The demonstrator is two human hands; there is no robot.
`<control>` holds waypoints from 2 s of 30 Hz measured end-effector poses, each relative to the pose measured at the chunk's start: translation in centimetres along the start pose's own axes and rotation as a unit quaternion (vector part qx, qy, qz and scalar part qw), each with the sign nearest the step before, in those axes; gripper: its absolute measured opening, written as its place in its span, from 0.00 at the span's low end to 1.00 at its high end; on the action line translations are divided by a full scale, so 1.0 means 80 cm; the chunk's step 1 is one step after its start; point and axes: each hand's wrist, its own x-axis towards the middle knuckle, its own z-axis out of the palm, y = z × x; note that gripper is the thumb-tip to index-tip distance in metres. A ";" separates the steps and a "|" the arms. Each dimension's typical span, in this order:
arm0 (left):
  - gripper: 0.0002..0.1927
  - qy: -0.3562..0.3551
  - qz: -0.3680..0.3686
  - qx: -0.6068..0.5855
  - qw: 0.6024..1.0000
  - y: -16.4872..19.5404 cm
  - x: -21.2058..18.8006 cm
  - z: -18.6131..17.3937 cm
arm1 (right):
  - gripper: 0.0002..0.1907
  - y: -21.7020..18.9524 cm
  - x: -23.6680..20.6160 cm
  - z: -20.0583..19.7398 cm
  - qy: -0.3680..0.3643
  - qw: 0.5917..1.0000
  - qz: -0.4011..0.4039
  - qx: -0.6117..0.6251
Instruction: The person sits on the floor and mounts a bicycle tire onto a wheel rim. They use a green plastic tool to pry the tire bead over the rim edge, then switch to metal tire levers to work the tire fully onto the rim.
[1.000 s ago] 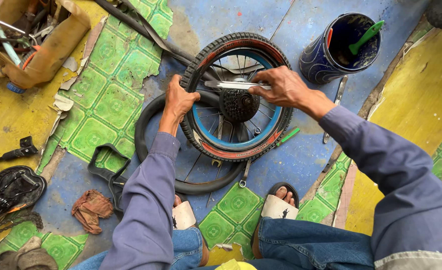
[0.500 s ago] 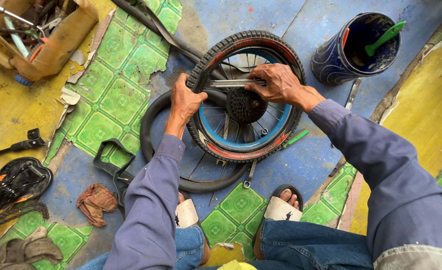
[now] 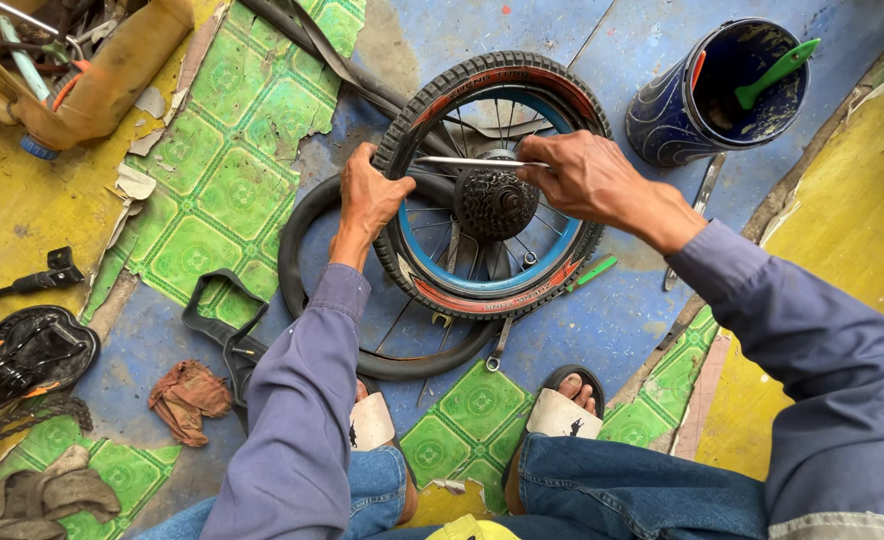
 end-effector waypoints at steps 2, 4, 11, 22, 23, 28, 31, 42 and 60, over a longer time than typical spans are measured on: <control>0.25 0.017 0.020 0.024 0.999 -0.004 0.000 0.004 | 0.13 0.003 -0.008 0.015 0.073 0.996 -0.057 -0.018; 0.27 0.030 0.044 0.040 0.998 -0.007 0.002 0.007 | 0.16 0.011 -0.009 0.029 0.085 0.994 -0.052 -0.046; 0.27 0.035 0.062 0.037 0.997 -0.009 0.000 0.009 | 0.19 0.036 -0.007 0.058 0.117 0.987 -0.110 -0.005; 0.21 0.006 0.009 -0.009 1.000 0.019 -0.007 -0.009 | 0.17 0.065 0.025 0.072 0.066 0.991 -0.102 0.049; 0.20 0.005 0.005 -0.006 1.000 0.021 -0.008 -0.009 | 0.17 0.068 0.027 0.074 0.064 0.991 -0.104 0.055; 0.20 0.007 0.006 -0.011 1.000 0.024 -0.009 -0.010 | 0.17 0.079 0.040 0.085 0.026 0.994 -0.077 0.078; 0.21 0.009 0.006 -0.004 1.000 0.021 -0.009 -0.008 | 0.18 0.083 0.047 0.088 0.028 0.991 -0.080 0.102; 0.23 0.027 -0.004 0.001 1.000 0.011 -0.009 0.001 | 0.17 0.062 0.054 0.074 -0.015 0.986 -0.019 0.167; 0.25 -0.057 -0.066 -0.011 0.996 0.015 -0.008 -0.010 | 0.16 -0.042 0.031 0.020 -0.008 0.998 -0.038 -0.044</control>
